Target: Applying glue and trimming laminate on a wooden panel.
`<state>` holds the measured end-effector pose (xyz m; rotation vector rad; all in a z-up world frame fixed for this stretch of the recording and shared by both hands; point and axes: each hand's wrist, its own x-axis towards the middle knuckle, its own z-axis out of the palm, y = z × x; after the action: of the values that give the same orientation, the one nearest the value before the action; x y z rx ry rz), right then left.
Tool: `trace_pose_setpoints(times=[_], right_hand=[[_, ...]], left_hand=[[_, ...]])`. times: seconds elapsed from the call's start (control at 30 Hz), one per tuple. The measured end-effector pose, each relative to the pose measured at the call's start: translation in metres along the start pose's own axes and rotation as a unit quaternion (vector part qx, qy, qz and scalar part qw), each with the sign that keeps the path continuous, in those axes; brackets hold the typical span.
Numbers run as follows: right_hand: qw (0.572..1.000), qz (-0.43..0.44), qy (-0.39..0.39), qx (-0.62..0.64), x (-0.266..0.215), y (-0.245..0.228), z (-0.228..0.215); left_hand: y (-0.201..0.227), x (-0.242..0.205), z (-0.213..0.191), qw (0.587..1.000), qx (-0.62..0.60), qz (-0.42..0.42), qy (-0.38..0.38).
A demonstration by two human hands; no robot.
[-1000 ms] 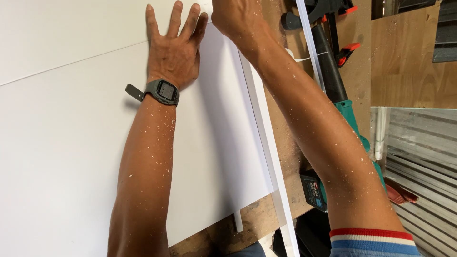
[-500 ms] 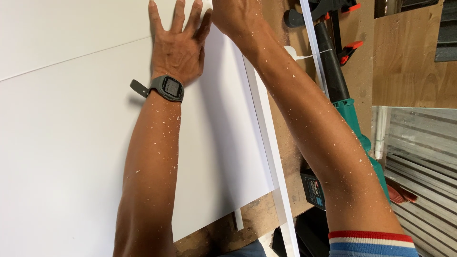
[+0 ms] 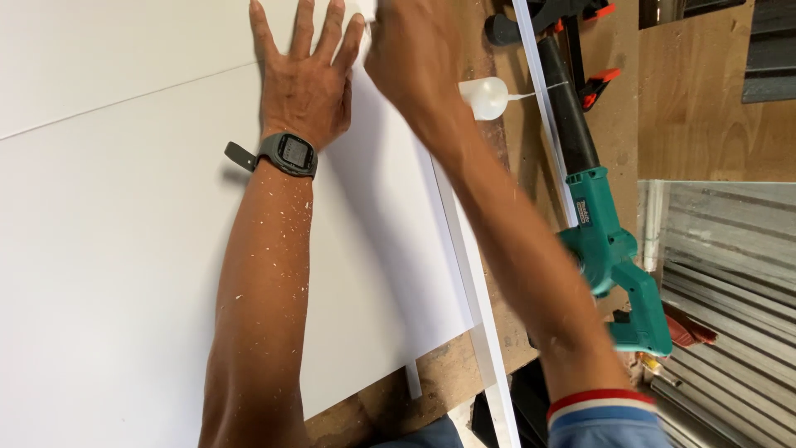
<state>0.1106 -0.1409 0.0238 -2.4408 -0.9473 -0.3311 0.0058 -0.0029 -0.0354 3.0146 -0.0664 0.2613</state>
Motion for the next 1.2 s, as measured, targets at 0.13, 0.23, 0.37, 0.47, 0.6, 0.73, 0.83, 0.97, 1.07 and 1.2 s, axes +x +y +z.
trace_pose_setpoints(times=[0.13, 0.23, 0.37, 0.47, 0.6, 0.73, 0.83, 0.97, 1.07, 1.2], right_hand=[[0.984, 0.168, -0.047, 0.043, -0.055, -0.045, -0.058], [0.981, 0.185, -0.056, 0.029, -0.098, -0.038, -0.063], [0.908, 0.331, -0.173, 0.191, -0.120, -0.018, -0.072], [0.876, 0.353, -0.170, 0.281, -0.129, -0.011, -0.076], [0.845, 0.408, -0.211, 0.272, -0.136, -0.005, -0.072], [0.866, 0.359, -0.179, 0.299, -0.133, -0.010, -0.077], [0.855, 0.395, -0.188, 0.279, -0.134, -0.011, -0.073], [0.863, 0.366, -0.167, 0.306, -0.137, -0.011, -0.071], [0.862, 0.354, -0.153, 0.330, -0.134, -0.014, -0.072], [0.829, 0.429, -0.193, 0.302, -0.136, -0.013, -0.072]], left_hand=[[-0.001, 0.001, -0.003, 1.000, 0.020, -0.003, -0.011], [0.000, 0.001, 0.000, 0.999, 0.050, 0.004, -0.014], [-0.001, 0.000, 0.004, 0.999, 0.049, 0.001, -0.009], [0.001, -0.001, 0.004, 0.999, 0.052, 0.001, -0.006], [0.000, 0.000, -0.001, 0.997, 0.078, 0.003, -0.008], [0.002, 0.000, 0.001, 0.998, 0.069, 0.001, -0.009], [0.001, 0.000, -0.002, 0.997, 0.072, 0.003, -0.002], [0.002, 0.001, -0.003, 0.997, 0.074, 0.002, -0.009], [0.001, 0.001, -0.005, 0.998, 0.062, 0.001, -0.009], [0.001, 0.001, -0.003, 0.998, 0.061, 0.005, -0.006]])
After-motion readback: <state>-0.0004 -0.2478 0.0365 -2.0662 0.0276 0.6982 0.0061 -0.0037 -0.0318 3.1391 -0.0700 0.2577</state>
